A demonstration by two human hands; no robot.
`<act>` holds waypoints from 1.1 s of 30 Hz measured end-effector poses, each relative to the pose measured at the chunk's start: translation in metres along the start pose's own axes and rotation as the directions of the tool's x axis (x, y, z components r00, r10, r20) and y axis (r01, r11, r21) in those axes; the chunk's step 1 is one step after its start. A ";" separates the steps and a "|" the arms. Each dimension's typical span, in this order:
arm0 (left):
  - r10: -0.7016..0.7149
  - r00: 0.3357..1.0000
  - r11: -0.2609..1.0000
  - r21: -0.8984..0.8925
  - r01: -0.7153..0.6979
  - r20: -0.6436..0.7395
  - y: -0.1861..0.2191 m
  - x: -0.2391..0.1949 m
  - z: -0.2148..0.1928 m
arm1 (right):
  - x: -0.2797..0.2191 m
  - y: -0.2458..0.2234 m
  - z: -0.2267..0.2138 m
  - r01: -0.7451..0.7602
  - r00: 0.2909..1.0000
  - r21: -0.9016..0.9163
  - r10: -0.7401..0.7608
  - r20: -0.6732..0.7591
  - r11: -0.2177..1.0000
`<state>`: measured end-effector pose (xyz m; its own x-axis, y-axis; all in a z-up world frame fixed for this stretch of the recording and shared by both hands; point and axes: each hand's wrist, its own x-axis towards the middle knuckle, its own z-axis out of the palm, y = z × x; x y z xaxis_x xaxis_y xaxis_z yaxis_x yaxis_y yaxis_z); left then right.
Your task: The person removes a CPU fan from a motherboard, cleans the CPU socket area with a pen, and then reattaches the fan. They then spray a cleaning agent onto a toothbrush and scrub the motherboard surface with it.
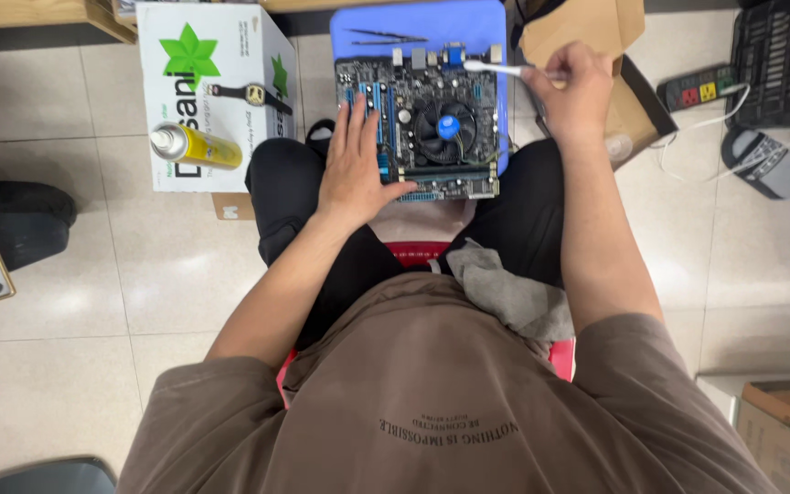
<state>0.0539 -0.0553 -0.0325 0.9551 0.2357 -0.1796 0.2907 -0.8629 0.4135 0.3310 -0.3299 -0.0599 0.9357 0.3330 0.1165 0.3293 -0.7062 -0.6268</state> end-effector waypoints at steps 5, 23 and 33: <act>0.016 0.999 1.000 -0.004 -0.017 -0.036 0.001 -0.003 0.007 | -0.025 -0.001 -0.003 0.255 0.955 -0.310 -0.288 -0.065 0.916; -0.002 1.000 0.999 0.040 0.002 -0.010 0.001 -0.004 0.008 | -0.083 -0.032 0.010 0.194 0.981 -0.575 -0.164 0.104 0.795; 0.064 0.993 0.998 -0.002 -0.065 -0.094 -0.007 -0.002 0.018 | -0.063 -0.015 0.040 0.331 0.942 -0.572 -0.301 0.150 0.751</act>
<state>0.0492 -0.0576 -0.0507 0.9730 0.2207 -0.0678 0.2282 -0.8754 0.4262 0.2621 -0.3159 -0.0885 0.7629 0.6200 0.1831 0.6294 -0.7770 0.0085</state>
